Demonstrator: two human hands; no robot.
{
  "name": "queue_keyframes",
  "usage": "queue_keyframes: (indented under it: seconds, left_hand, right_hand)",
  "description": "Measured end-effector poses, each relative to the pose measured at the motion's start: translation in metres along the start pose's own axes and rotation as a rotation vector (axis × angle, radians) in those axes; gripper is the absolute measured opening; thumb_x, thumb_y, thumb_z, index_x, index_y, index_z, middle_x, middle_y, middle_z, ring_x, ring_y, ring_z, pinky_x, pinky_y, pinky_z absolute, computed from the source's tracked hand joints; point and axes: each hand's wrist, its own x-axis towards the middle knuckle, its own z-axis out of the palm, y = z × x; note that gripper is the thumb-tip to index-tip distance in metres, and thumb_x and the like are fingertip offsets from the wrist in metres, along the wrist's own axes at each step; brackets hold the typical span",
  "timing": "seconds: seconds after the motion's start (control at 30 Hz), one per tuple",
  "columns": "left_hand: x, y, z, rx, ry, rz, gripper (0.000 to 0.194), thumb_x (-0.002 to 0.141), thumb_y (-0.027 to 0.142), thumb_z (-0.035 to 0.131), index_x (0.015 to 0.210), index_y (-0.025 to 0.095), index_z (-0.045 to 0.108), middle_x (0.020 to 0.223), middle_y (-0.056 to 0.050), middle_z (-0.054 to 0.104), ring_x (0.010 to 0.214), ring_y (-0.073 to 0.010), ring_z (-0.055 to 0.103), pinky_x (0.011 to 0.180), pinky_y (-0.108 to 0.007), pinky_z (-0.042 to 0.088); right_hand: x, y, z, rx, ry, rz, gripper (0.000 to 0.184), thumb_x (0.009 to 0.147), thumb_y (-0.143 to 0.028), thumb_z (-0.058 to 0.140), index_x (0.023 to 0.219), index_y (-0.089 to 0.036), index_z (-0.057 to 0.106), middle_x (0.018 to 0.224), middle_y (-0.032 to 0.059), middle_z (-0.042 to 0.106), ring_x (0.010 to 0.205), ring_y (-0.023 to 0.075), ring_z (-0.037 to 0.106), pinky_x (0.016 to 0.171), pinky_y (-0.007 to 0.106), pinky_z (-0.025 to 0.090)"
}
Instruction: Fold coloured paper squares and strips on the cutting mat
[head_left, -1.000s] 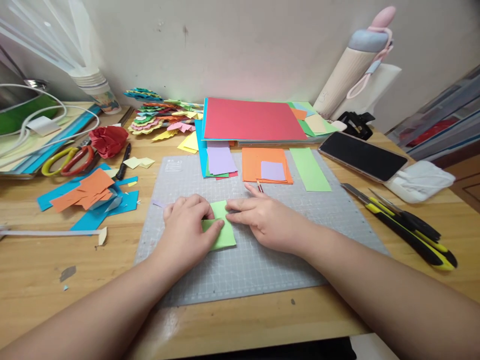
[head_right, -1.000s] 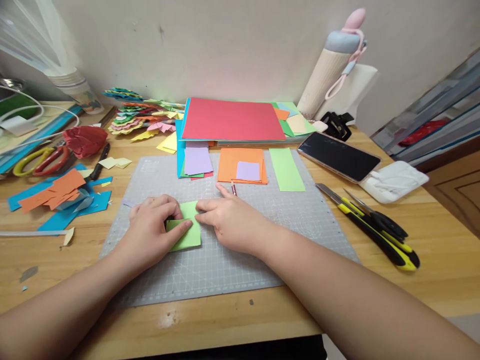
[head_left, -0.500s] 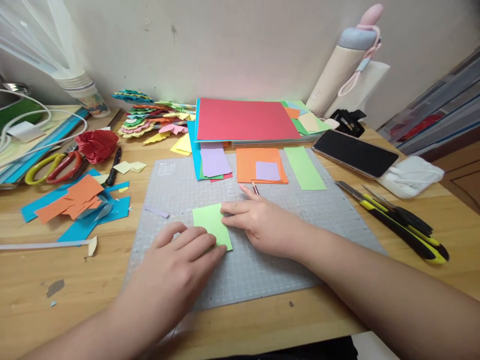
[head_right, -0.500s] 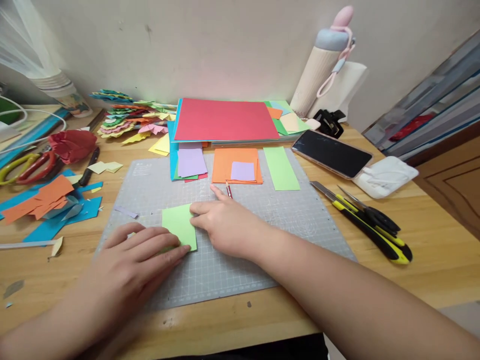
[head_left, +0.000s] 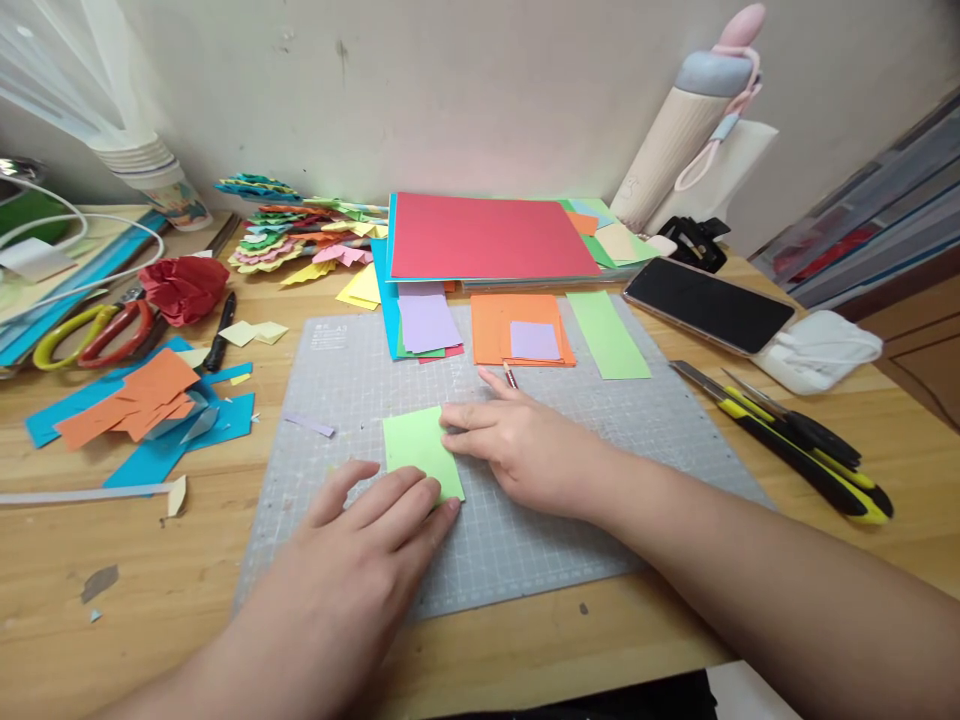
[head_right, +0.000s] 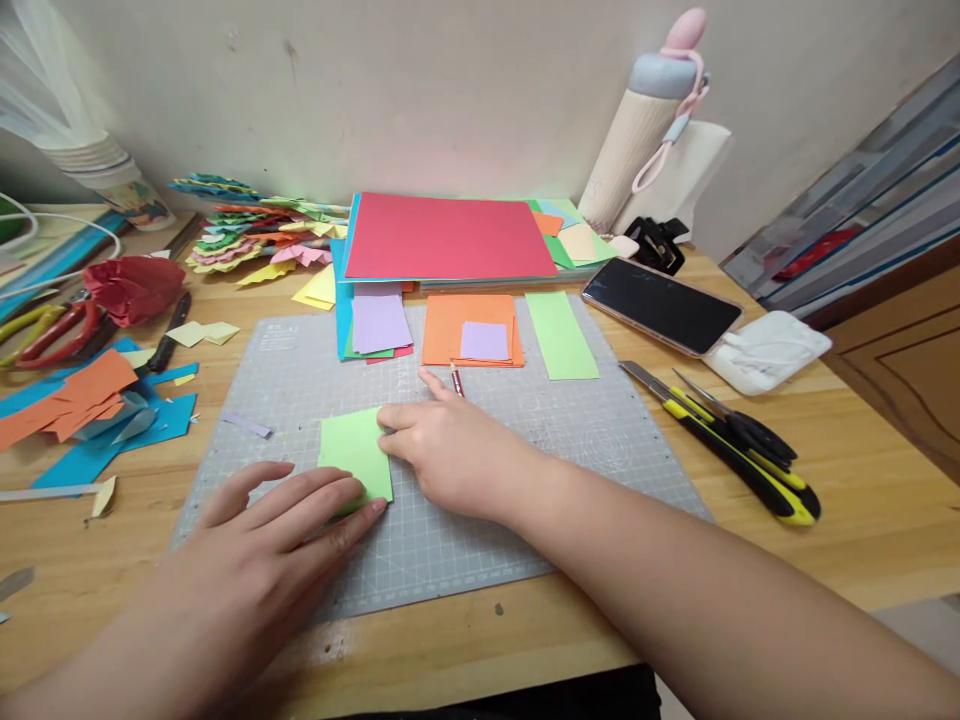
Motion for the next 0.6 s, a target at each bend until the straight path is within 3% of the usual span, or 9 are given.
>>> queue_keyframes:
  seconds: [0.3, 0.43, 0.6]
  left_hand:
    - [0.0, -0.0007, 0.004, -0.067, -0.036, -0.044, 0.04, 0.085, 0.008, 0.038, 0.112, 0.027, 0.06, 0.102, 0.001, 0.067, 0.105, -0.0194, 0.055, 0.098, -0.04, 0.018]
    - [-0.0024, 0.0011, 0.0058, -0.078, 0.013, -0.069, 0.035, 0.088, 0.012, 0.043, 0.112, 0.029, 0.06, 0.103, 0.002, 0.066, 0.108, -0.0184, 0.054, 0.102, -0.039, 0.017]
    - [0.0017, -0.004, 0.0068, -0.105, 0.069, -0.24, 0.028, 0.091, 0.027, 0.048, 0.119, 0.029, 0.055, 0.11, -0.001, 0.062, 0.102, -0.021, 0.054, 0.092, -0.04, 0.029]
  right_hand:
    - [0.0, -0.0016, -0.0013, -0.018, 0.004, -0.006, 0.039, 0.076, 0.004, 0.042, 0.098, -0.014, 0.067, 0.119, 0.0105, 0.063, 0.105, 0.021, 0.061, 0.113, 0.056, 0.011]
    - [0.0001, -0.0012, -0.0004, -0.007, 0.014, -0.013, 0.039, 0.075, 0.005, 0.042, 0.098, -0.014, 0.068, 0.119, 0.011, 0.064, 0.104, 0.0209, 0.061, 0.113, 0.055, 0.011]
    - [0.0012, -0.0004, 0.0004, 0.022, 0.031, 0.0, 0.041, 0.076, 0.005, 0.041, 0.099, -0.016, 0.068, 0.118, 0.0089, 0.065, 0.103, 0.0195, 0.062, 0.114, 0.053, 0.011]
